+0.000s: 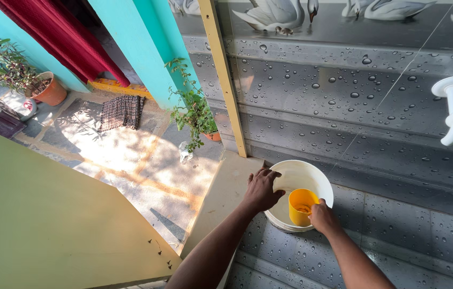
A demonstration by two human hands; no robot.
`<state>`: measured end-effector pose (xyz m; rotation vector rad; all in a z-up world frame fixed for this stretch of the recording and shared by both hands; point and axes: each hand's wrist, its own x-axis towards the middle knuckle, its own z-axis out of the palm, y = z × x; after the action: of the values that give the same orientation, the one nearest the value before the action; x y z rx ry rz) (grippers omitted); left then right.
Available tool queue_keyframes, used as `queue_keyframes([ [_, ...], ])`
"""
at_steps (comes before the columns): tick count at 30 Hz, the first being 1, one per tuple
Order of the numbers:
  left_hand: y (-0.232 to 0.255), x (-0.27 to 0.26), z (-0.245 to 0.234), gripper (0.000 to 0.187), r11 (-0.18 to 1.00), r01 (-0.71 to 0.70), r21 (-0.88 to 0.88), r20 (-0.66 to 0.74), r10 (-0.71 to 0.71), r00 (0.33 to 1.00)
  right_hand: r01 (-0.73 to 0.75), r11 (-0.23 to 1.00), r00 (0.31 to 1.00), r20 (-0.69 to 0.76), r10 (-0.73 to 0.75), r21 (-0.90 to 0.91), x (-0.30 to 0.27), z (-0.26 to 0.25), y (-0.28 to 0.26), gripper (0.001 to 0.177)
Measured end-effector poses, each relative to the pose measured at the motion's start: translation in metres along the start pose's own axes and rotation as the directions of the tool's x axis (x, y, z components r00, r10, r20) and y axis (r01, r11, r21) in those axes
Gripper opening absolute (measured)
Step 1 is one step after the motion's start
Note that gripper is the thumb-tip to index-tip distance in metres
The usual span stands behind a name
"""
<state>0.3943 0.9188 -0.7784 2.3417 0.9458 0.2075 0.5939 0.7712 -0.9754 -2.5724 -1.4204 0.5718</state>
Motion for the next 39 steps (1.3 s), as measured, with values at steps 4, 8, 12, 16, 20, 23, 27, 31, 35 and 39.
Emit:
queue_keyframes([
  [4, -0.011, -0.003, 0.017, 0.063, 1.0, 0.025, -0.011, 0.056, -0.025, 0.998, -0.027, 0.999, 1.0, 0.015, 0.027, -0.041, -0.004, 0.03, 0.002, 0.026],
  [8, -0.024, 0.0, 0.035, 0.065, 0.999, 0.027, 0.018, 0.07, -0.028, 0.997, -0.047, 0.999, 0.998, 0.039, 0.048, -0.021, 0.001, 0.053, 0.003, 0.021],
  [12, -0.038, 0.0, 0.05, 0.066, 1.0, 0.025, 0.019, 0.074, -0.027, 0.997, -0.058, 0.998, 0.995, 0.085, 0.061, -0.039, -0.001, 0.073, 0.001, 0.026],
  [16, -0.047, -0.005, 0.063, 0.066, 1.0, 0.004, 0.022, 0.066, -0.005, 0.998, -0.092, 0.993, 0.981, 0.165, 0.104, -0.073, -0.012, 0.075, 0.0, 0.029],
  [20, -0.043, -0.011, 0.065, 0.055, 1.0, 0.011, 0.012, 0.082, -0.012, 0.997, 0.052, 0.99, 0.998, 0.053, -0.045, -0.134, -0.025, 0.046, -0.006, 0.022],
  [23, -0.028, -0.012, 0.055, 0.041, 1.0, -0.015, 0.01, 0.088, 0.014, 0.996, 0.246, 0.945, 0.953, -0.122, -0.276, -0.213, -0.036, 0.004, -0.016, 0.026],
  [27, 0.0, -0.012, 0.036, 0.024, 0.993, -0.113, 0.024, 0.086, 0.111, 0.99, 0.331, 0.912, 0.894, -0.228, -0.385, -0.242, -0.055, -0.067, -0.038, 0.032],
  [31, 0.039, 0.002, 0.016, 0.016, 0.967, -0.238, 0.095, 0.073, 0.231, 0.97, 0.318, 0.895, 0.92, -0.126, -0.371, -0.311, -0.078, -0.145, -0.047, 0.036],
  [35, 0.085, 0.017, -0.001, 0.025, 0.938, -0.309, 0.154, 0.152, 0.287, 0.946, 0.205, 0.865, 0.953, -0.108, -0.283, -0.458, -0.106, -0.215, -0.043, 0.028],
  [39, 0.155, 0.022, -0.025, 0.087, 0.903, -0.381, 0.199, 0.238, 0.333, 0.912, -0.004, 0.867, 0.999, 0.039, 0.027, -0.499, -0.16, -0.299, -0.041, 0.06],
])
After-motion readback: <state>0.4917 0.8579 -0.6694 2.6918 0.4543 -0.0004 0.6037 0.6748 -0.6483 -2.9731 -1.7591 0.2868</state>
